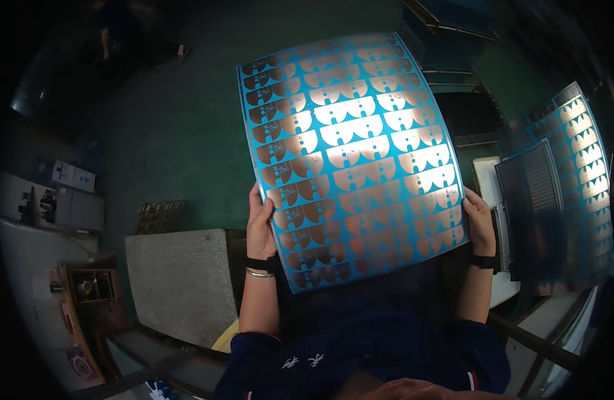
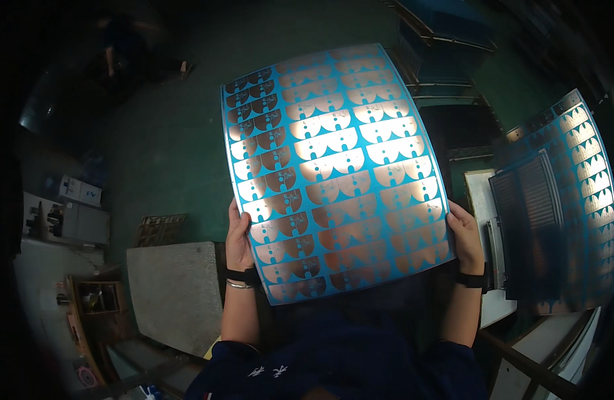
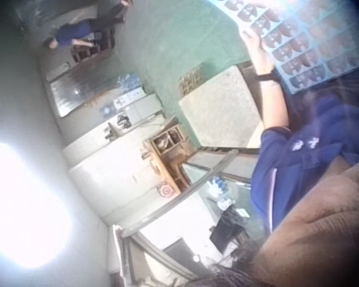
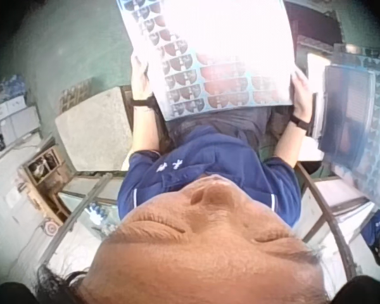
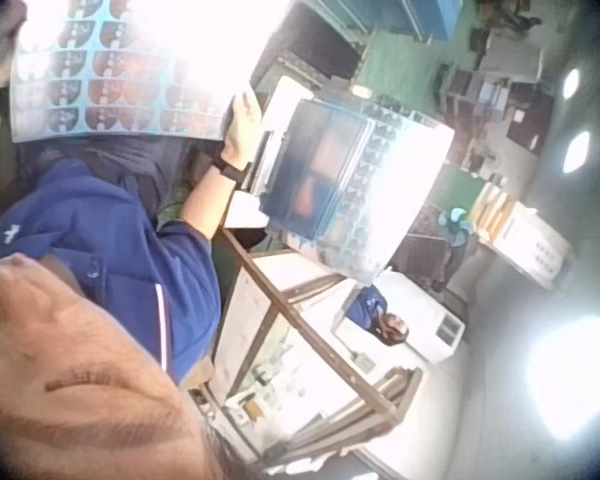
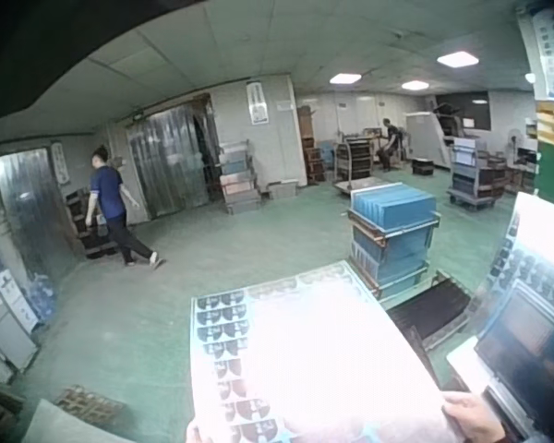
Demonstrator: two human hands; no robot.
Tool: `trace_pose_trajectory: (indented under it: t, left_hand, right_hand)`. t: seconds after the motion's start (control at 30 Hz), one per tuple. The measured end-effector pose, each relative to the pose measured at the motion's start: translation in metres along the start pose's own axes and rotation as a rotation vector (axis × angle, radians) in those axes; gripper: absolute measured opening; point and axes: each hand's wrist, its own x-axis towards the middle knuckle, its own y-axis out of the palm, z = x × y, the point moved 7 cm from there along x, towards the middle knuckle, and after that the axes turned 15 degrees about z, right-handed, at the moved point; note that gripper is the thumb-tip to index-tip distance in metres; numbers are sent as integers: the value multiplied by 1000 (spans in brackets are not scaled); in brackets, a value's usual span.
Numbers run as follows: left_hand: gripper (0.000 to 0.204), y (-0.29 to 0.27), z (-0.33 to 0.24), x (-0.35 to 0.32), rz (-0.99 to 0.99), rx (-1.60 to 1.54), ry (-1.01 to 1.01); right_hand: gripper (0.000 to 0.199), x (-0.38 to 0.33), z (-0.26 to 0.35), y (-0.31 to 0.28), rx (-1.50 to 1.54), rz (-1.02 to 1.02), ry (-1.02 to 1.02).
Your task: Inspecting patterned metallic sheets and placing them into a vertical storage rack.
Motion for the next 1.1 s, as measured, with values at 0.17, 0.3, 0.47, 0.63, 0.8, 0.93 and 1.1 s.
trace_pose_trajectory:
  t: [0.17,0.3,0.47,0.63,0.8,0.93,1.1]
  left_hand:
    - [49,11,-1,-3,45,-24,22]
    - [48,8,0,-6,83,0,44]
    - [47,12,3,-4,101,-21,24]
    - [48,9,7,-2,113,-110,40]
    - [44,-10,15,-2,91,-68,40]
    - [44,-8,14,6,36,-26,60]
    - [45,-26,32,26,-30,167,-73]
  right_hand:
    - [43,-7,-9,-8,-45,-68,-16]
    - [41,-10,-18,-12,7,-81,-4]
    - [38,-16,-21,-14,39,-109,-28]
    - [37,-21,-20,-14,103,-108,-3]
    - [37,-27,-12,-7,149,-61,16]
    - [45,-33,-5,7,115,-71,3]
    - [41,-47,22,23,-110,-188,105]
